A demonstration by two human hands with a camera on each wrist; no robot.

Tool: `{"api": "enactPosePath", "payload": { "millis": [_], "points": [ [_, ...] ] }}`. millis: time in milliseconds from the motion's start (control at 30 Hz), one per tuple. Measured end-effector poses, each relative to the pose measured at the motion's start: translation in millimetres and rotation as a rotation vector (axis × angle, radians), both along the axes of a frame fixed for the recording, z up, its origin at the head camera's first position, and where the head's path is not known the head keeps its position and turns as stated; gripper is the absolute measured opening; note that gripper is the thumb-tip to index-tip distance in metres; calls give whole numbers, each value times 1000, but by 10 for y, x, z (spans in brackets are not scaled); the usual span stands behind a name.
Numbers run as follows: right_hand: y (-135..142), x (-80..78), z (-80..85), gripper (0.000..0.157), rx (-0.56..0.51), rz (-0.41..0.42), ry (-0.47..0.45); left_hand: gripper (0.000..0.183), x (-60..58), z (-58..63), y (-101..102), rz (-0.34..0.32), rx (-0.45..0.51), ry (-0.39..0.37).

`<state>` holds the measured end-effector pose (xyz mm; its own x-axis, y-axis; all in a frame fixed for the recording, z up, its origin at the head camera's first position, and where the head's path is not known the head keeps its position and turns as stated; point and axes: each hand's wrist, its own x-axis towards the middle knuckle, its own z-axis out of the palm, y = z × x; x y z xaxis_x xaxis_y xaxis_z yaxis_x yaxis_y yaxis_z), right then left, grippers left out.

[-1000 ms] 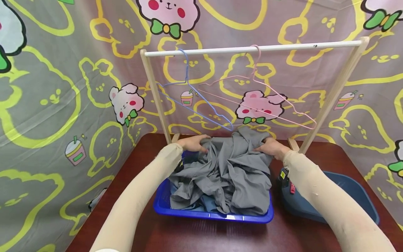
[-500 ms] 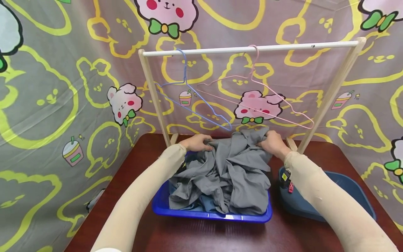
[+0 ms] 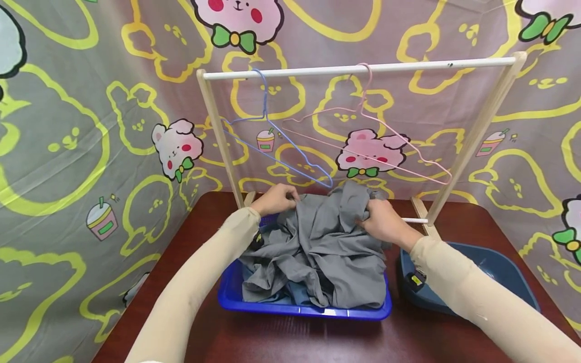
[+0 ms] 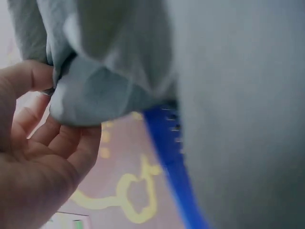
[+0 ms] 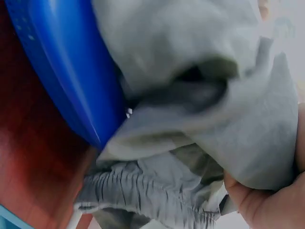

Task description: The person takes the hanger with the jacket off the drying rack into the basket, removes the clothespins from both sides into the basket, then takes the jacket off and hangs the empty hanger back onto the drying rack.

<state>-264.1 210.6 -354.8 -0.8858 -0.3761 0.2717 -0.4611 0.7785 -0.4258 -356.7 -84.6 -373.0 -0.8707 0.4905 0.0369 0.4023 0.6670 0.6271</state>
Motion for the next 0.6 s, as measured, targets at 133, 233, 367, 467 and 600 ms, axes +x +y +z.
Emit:
{"api": "enactPosePath", "payload": {
  "millis": [133,233,367,467,600],
  "points": [
    [-81,123,-31,22,39,64,1,7,168,175,-56,-26,46,-24],
    [-131,177,-55,31,66,120,14,9,326,297,-82,-88,13,-37],
    [-176,221,-76,31,100,209,8,12,525,392,-81,-246,-60,-27],
    [-198,244,-89,23,131,280,-29,15,648,391,-70,-357,-121,-16],
    [-210,253,-120,21,186,400,-98,19,750,281,-71,-425,-221,-21]
  ]
}}
